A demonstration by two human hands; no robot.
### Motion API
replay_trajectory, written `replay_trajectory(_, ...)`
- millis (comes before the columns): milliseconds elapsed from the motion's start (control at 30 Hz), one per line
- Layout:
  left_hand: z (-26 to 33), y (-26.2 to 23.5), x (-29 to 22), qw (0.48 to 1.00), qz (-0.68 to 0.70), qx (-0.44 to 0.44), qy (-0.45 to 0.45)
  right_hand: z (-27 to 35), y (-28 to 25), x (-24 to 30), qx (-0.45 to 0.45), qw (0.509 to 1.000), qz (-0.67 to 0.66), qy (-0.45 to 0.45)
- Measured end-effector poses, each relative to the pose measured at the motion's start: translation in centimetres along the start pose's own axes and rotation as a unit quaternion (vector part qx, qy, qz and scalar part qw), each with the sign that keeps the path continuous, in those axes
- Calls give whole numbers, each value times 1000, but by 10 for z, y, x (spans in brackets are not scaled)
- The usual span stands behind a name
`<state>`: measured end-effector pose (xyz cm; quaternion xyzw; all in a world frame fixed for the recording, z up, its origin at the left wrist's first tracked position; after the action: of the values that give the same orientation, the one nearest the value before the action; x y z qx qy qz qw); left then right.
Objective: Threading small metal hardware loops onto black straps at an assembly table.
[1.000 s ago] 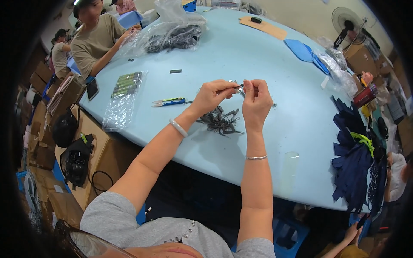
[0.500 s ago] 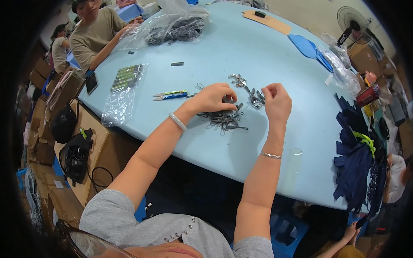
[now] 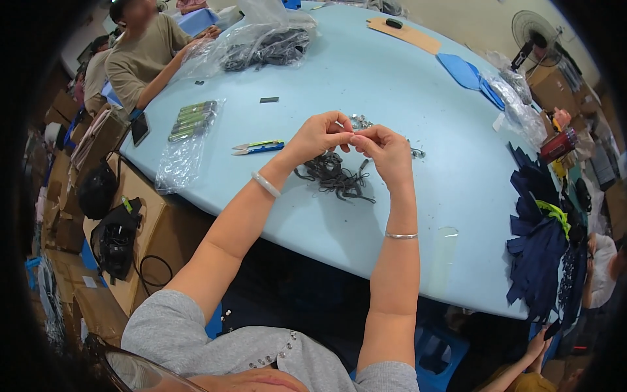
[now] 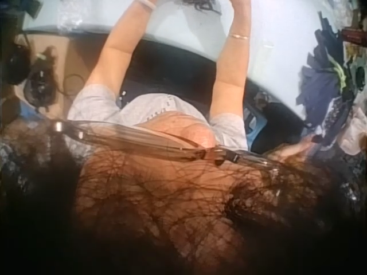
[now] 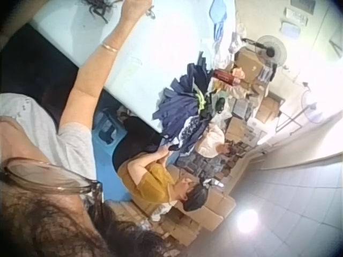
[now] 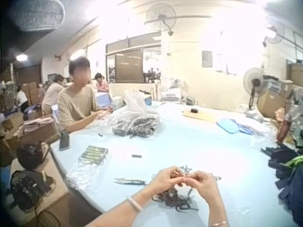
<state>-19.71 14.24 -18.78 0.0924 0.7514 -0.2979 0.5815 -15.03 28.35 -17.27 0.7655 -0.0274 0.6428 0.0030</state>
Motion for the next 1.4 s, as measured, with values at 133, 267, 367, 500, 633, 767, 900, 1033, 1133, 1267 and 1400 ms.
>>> replay_trajectory(133,-1,4,4,999,40,29,-17,1,-5,0,-27,998,-60,20)
replay_trajectory(267,-1,0,5,999,52,-5,-1,1,-22,-4,-92,993,-78,15)
replay_trajectory(367,-1,0,6,998,61,-10,-12,1,-25,-5,-98,991,-86,32)
replay_trajectory(500,-3,-1,7,997,69,-40,1,0,-23,-9,-76,990,-106,47)
replay_trajectory(633,-3,-2,4,998,0,-53,31,2,-13,-6,-59,990,-122,38)
replay_trajectory(767,-3,2,-4,998,-31,-39,39,4,-10,0,-39,996,-71,32)
replay_trajectory(900,-9,7,-4,999,-6,-26,46,3,-16,0,-45,997,-36,51)
replay_trajectory(1033,-18,12,-4,1000,-1,-5,28,5,-20,2,-75,996,-32,42)
replay_trajectory(1133,-26,17,-5,1000,22,8,15,3,-30,-3,-97,994,-23,39)
replay_trajectory(1267,-41,11,14,998,48,-42,5,-1,-40,-10,-143,988,59,18)
replay_trajectory(1400,-46,13,18,945,-299,-90,99,-1,-45,-11,-178,982,64,7)
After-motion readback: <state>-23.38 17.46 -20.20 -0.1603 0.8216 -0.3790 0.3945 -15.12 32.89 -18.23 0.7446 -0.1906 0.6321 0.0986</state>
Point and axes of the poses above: each hand's wrist, its own z-axis away from the middle knuckle, its own y-axis out of the palm, x = y × z, the point moved 6 cm from there along -z, towards the middle knuckle, and after that the axes turned 13 degrees about -z, right-handed, at the moved point
